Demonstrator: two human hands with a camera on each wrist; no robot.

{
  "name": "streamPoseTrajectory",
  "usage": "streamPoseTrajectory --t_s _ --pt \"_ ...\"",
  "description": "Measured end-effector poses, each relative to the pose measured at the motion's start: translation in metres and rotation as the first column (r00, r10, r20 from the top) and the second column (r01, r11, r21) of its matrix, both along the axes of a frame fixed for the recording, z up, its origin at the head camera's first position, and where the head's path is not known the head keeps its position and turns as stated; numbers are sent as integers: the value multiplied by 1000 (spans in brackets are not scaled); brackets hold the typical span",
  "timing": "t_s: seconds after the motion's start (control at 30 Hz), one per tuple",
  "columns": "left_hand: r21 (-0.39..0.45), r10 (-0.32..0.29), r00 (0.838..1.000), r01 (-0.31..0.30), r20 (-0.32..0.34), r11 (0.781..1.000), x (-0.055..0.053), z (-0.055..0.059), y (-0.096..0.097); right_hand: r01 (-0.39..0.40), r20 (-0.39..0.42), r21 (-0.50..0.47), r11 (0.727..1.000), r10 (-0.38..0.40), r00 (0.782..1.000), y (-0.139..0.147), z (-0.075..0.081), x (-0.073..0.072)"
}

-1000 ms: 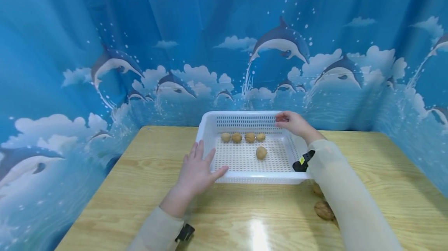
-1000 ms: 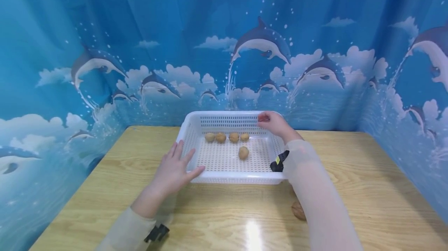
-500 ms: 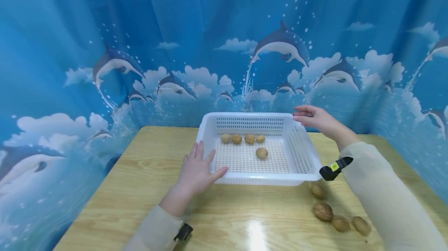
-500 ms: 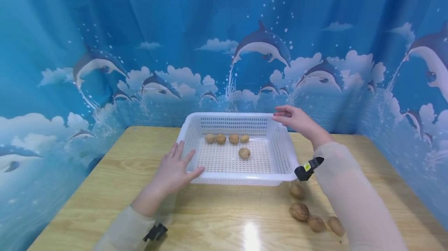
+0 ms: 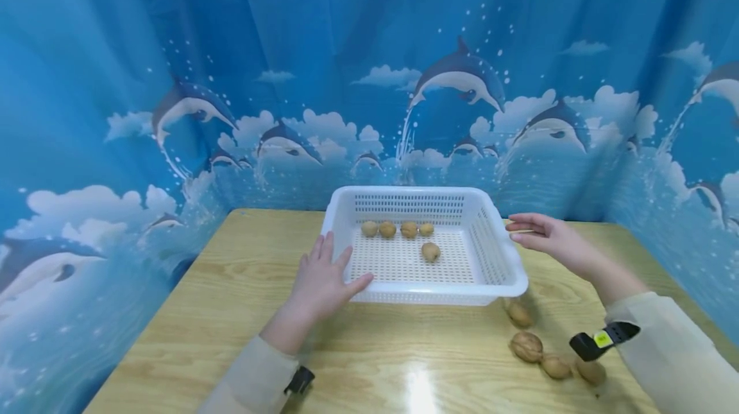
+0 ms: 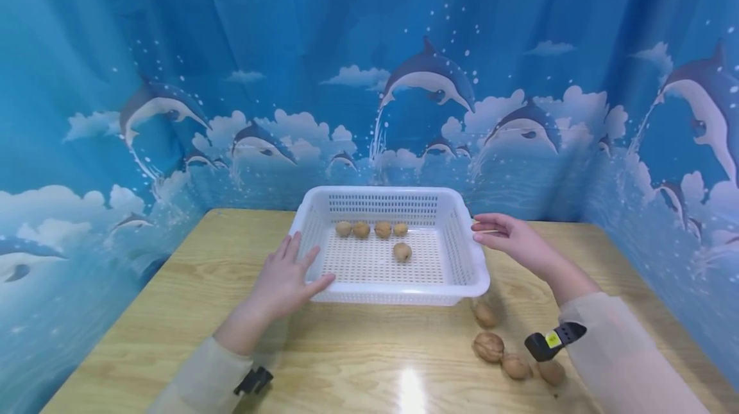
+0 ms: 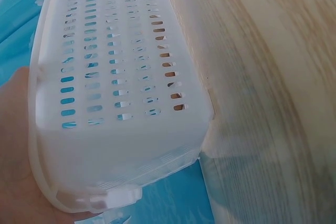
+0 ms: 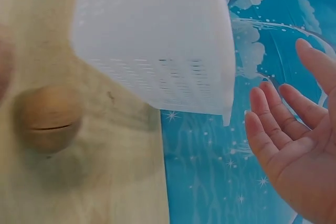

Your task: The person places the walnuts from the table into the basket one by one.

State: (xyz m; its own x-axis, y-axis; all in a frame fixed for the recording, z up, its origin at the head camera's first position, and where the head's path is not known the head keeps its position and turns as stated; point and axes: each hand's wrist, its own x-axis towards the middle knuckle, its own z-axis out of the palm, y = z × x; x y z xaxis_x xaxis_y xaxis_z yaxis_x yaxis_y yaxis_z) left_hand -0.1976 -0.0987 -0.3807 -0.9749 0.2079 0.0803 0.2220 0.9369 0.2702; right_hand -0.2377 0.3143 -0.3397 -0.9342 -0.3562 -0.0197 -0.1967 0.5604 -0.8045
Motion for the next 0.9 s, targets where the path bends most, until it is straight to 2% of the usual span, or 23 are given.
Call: streamPoseTrajectory --t_s 0.17,0.33,0.43,0.53,0.67,0.77,0.9 --pt "3 2 1000 -2 5 1000 0 1 -1 12 -49 10 1000 -12 999 9 -8 22" --pt "6 0 1000 0 4 1000 1 0 -2 21 -51 4 1000 -20 998 18 -20 39" --pt "15 -5 1000 5 9 1000 1 0 0 13 -23 10 1000 -13 1000 26 -31 47" --pt "18 -10 1000 9 2 1000 0 -1 1 -27 41 8 1000 27 999 35 -44 51" --pt "15 -4 1000 4 8 1000 -1 -2 1 -110 112 -29 994 113 987 38 -61 53" --pt "14 11 1000 -11 20 1000 -1 -3 1 -145 113 -63 987 151 982 34 -70 52" --pt "22 17 1000 -17 23 1000 -1 -2 1 -158 74 -51 986 161 984 26 -77 52"
